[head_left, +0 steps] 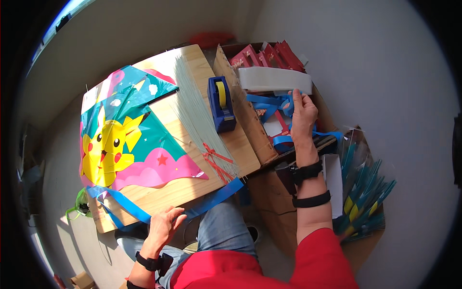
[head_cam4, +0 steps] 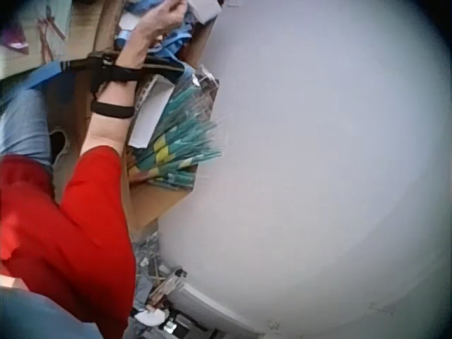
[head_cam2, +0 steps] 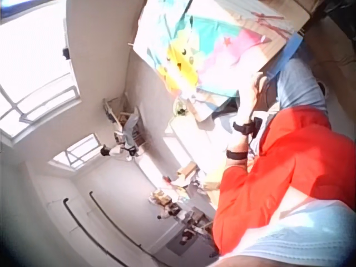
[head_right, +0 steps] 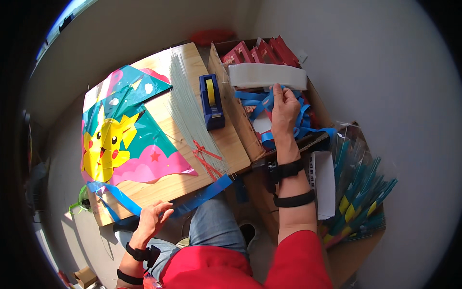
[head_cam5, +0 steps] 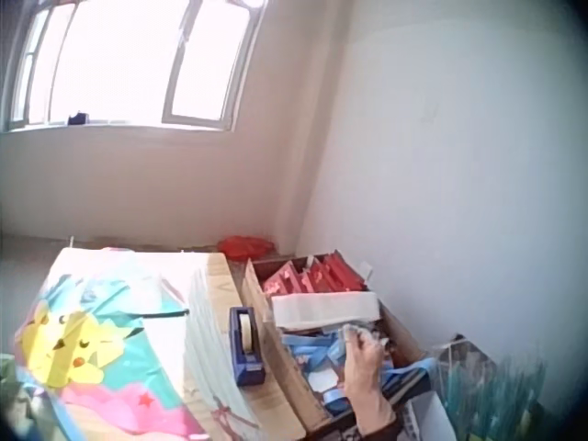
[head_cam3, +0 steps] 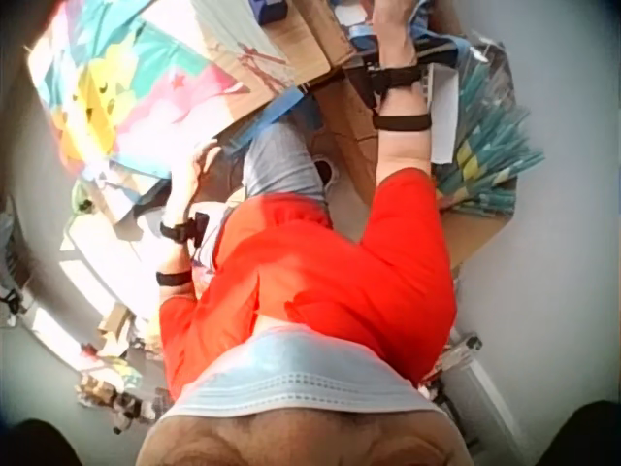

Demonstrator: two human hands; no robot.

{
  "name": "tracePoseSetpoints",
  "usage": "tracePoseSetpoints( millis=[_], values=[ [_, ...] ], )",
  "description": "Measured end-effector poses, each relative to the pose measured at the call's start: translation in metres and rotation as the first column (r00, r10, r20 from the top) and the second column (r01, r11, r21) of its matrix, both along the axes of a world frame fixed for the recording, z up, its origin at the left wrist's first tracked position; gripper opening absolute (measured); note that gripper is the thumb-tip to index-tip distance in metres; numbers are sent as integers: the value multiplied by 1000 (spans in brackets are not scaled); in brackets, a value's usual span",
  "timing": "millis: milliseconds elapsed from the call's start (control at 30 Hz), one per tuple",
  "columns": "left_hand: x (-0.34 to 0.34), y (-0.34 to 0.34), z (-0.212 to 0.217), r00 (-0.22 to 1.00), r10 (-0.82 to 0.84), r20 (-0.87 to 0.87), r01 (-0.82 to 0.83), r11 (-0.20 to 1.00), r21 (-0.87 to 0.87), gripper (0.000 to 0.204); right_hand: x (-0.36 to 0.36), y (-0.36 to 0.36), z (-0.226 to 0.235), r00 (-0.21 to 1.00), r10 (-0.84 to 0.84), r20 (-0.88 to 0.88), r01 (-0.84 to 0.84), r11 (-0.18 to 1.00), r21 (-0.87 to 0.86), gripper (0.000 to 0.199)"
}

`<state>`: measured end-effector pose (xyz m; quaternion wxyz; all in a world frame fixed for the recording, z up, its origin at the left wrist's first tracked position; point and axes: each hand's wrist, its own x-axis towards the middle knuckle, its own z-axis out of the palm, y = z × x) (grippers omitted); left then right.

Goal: The person assembles a Pikachu-themed kite by inserting a plastic rod into a sleeve and securing it with tape. They then attach blue ribbons to the kite's tail using additional tape.

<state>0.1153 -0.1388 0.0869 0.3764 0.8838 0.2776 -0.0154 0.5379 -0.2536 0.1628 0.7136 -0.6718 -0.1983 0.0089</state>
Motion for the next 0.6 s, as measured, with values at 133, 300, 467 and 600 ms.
tracePoseSetpoints(
  millis=[133,300,467,600],
  values=[
    [77,-12,6,916,183,356,111,738,-665,67,-135,-8,-42,791,500,-354,-538,843,-14,22],
    [100,-23,-13,879,467,97,61,92,-994,59,-231,-38,-106,622,562,-545,-733,664,-152,20],
    [90,-13,-46,777,623,-91,-74,-53,-996,32,-257,-67,-133,557,566,-608,-824,471,-316,25],
    [89,6,-44,718,696,-17,47,-73,-996,35,-248,-93,-142,480,612,-628,-870,239,-432,30]
  ],
)
